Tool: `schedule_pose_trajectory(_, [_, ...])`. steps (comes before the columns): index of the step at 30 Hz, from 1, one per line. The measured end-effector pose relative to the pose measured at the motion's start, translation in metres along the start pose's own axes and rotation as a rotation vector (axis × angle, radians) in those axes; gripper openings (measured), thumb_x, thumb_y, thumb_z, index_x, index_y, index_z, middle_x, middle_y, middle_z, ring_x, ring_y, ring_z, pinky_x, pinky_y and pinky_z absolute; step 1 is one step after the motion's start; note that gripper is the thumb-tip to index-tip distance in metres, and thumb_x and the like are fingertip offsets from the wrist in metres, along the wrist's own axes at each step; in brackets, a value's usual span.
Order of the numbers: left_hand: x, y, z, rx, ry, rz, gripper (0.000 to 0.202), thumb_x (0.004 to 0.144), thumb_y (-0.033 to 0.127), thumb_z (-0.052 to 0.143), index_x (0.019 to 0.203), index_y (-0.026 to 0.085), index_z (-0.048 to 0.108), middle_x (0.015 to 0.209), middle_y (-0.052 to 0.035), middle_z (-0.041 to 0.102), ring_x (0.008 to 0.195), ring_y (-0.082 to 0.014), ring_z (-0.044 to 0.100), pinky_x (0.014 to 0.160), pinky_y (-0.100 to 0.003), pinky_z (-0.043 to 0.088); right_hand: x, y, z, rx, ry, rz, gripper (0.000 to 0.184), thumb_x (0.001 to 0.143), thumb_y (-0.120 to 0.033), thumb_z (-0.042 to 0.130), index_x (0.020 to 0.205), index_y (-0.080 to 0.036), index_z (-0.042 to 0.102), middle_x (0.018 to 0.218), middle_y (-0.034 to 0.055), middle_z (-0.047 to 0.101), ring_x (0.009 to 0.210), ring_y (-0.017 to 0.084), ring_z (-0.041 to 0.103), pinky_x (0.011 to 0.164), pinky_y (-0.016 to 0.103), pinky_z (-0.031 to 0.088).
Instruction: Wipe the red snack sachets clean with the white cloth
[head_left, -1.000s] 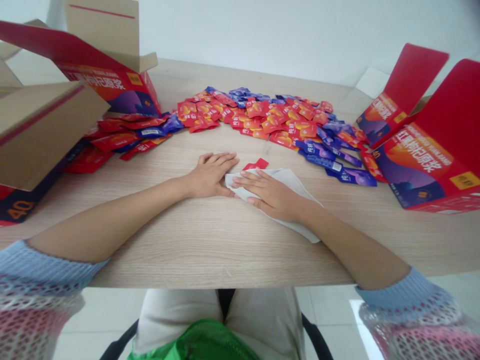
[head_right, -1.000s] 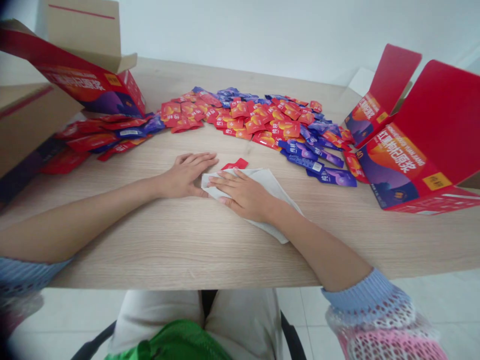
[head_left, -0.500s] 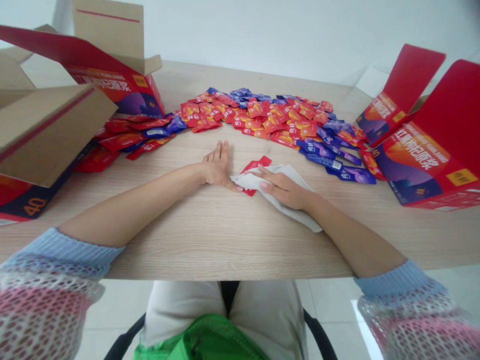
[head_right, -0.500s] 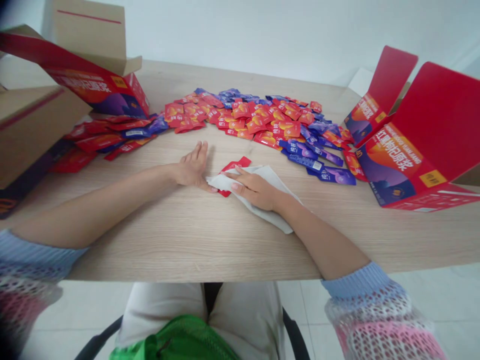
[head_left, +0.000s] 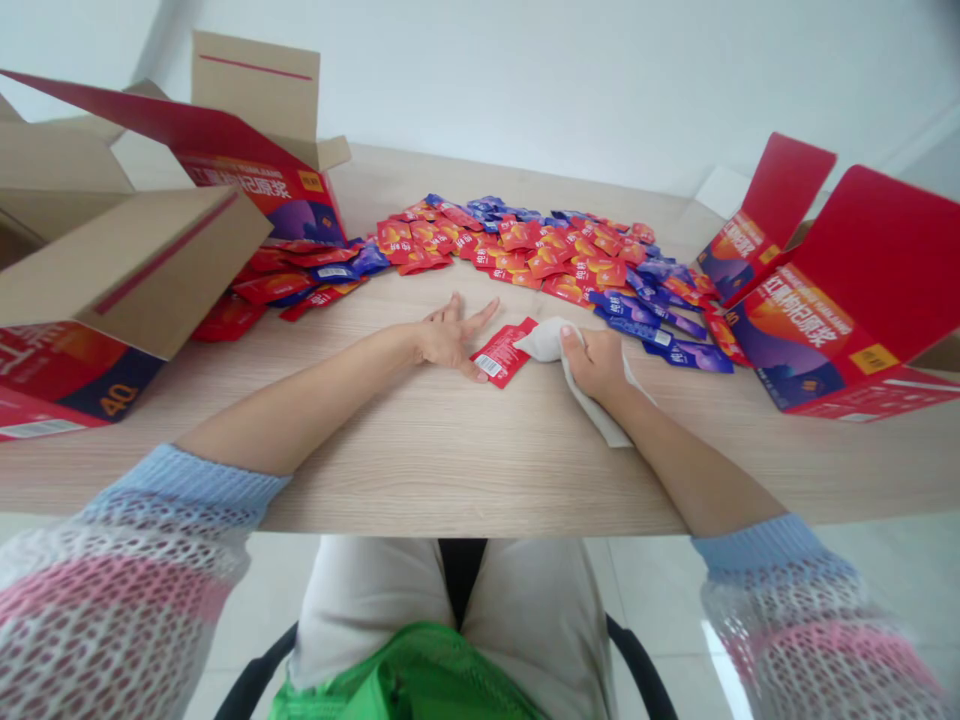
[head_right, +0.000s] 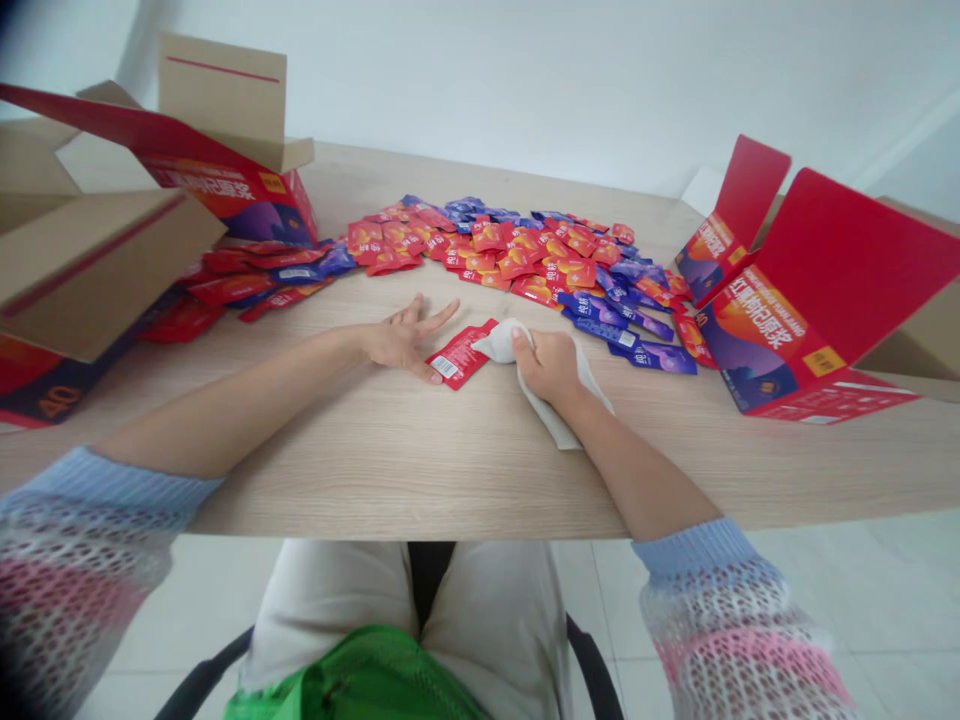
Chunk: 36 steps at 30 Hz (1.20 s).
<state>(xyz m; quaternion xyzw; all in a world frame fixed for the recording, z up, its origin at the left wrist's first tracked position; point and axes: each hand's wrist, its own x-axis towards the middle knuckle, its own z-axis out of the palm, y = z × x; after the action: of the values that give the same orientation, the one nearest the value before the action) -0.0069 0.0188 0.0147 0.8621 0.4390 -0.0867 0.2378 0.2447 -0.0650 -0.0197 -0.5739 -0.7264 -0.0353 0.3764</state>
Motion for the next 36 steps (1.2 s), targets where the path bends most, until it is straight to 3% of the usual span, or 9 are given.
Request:
schedule_pose_trajectory(4, [-0.003, -0.005, -0.004, 0.054, -0.04, 0.091, 0.123, 0.055, 0.071, 0.072, 0.152, 0.042, 0.002, 0.157, -0.005, -0.025, 0.143, -0.042, -0.01, 0.114, -0.054, 0.008, 0.003, 0.014, -0.006, 0.045, 0.254, 0.122, 0.053, 0.096, -0.057, 0.028, 0.053, -0.025, 0.024, 0.047, -0.0037, 0.027, 0.045, 0.013, 0.029, 0.049, 0.031, 0.018])
schedule_pose_trajectory(7, [0.0, -0.009, -0.005, 0.12, -0.055, 0.123, 0.112, 0.057, 0.074, 0.068, 0.151, 0.04, 0.018, 0.159, -0.0025, -0.017, 0.144, -0.0399, -0.011, 0.115, -0.052, 0.006, -0.003, 0.004, -0.01, -0.039, 0.314, 0.084, 0.053, 0.098, -0.052, 0.023, 0.054, -0.024, 0.033, 0.048, -0.0011, 0.036, 0.047, 0.015, 0.038, 0.05, 0.031, 0.027])
schedule_pose_trajectory(11, [0.003, -0.012, -0.003, 0.148, -0.059, 0.116, 0.108, 0.054, 0.076, 0.068, 0.148, 0.038, 0.032, 0.16, -0.0002, -0.015, 0.144, -0.0402, -0.009, 0.115, -0.05, 0.007, -0.014, -0.034, -0.001, -0.153, 0.001, -0.179, 0.049, 0.1, -0.04, 0.024, 0.085, -0.016, 0.063, 0.084, 0.0129, 0.069, 0.079, 0.024, 0.064, 0.072, 0.035, 0.046])
schedule_pose_trajectory(13, [0.003, -0.014, -0.003, 0.153, -0.053, 0.107, 0.106, 0.055, 0.077, 0.068, 0.148, 0.037, 0.035, 0.16, -0.0006, -0.016, 0.144, -0.0407, -0.01, 0.115, -0.052, 0.007, -0.014, -0.049, 0.008, -0.198, -0.165, -0.189, 0.047, 0.1, -0.038, 0.026, 0.114, -0.012, 0.062, 0.114, 0.0157, 0.068, 0.105, 0.026, 0.063, 0.089, 0.036, 0.047])
schedule_pose_trajectory(16, [0.001, -0.014, -0.002, 0.155, -0.044, 0.11, 0.105, 0.057, 0.078, 0.066, 0.148, 0.039, 0.032, 0.16, -0.0008, -0.016, 0.144, -0.041, -0.011, 0.114, -0.055, 0.007, -0.009, -0.054, 0.016, -0.243, -0.252, -0.124, 0.051, 0.1, -0.038, 0.025, 0.134, -0.011, 0.051, 0.134, 0.0139, 0.059, 0.118, 0.026, 0.058, 0.096, 0.037, 0.046])
schedule_pose_trajectory(24, [-0.004, -0.008, -0.003, 0.159, -0.047, 0.13, 0.108, 0.061, 0.078, 0.063, 0.151, 0.041, 0.017, 0.159, -0.0006, -0.019, 0.144, -0.039, -0.011, 0.115, -0.049, 0.008, -0.002, -0.016, -0.02, -0.322, 0.182, 0.106, 0.056, 0.1, -0.04, 0.02, 0.134, -0.007, 0.047, 0.119, 0.0221, 0.064, 0.109, 0.034, 0.062, 0.088, 0.047, 0.049])
schedule_pose_trajectory(27, [-0.008, -0.002, -0.008, 0.177, -0.091, 0.081, 0.106, 0.064, 0.079, 0.061, 0.151, 0.044, 0.011, 0.158, -0.0028, -0.019, 0.144, -0.0382, -0.012, 0.111, -0.062, 0.006, 0.004, -0.005, -0.022, -0.329, 0.235, 0.127, 0.056, 0.1, -0.041, 0.018, 0.137, -0.009, 0.045, 0.122, 0.0209, 0.063, 0.112, 0.033, 0.06, 0.09, 0.047, 0.048])
schedule_pose_trajectory(31, [-0.012, 0.006, -0.013, 0.231, -0.135, 0.006, 0.099, 0.068, 0.079, 0.058, 0.147, 0.052, 0.005, 0.158, -0.0033, -0.019, 0.144, -0.0397, -0.013, 0.095, -0.08, 0.002, 0.011, 0.008, -0.003, -0.317, -0.042, 0.175, 0.06, 0.099, -0.047, 0.019, 0.138, -0.01, 0.047, 0.137, 0.0199, 0.054, 0.124, 0.033, 0.053, 0.097, 0.048, 0.046])
schedule_pose_trajectory(36, [-0.013, 0.01, -0.012, 0.245, -0.126, -0.015, 0.103, 0.065, 0.08, 0.059, 0.148, 0.051, 0.007, 0.16, -0.0024, -0.014, 0.145, -0.0404, -0.009, 0.1, -0.076, 0.011, 0.006, -0.007, 0.019, -0.276, -0.333, 0.037, 0.063, 0.097, -0.05, 0.025, 0.143, -0.011, 0.043, 0.153, 0.0157, 0.033, 0.142, 0.03, 0.029, 0.112, 0.048, 0.031])
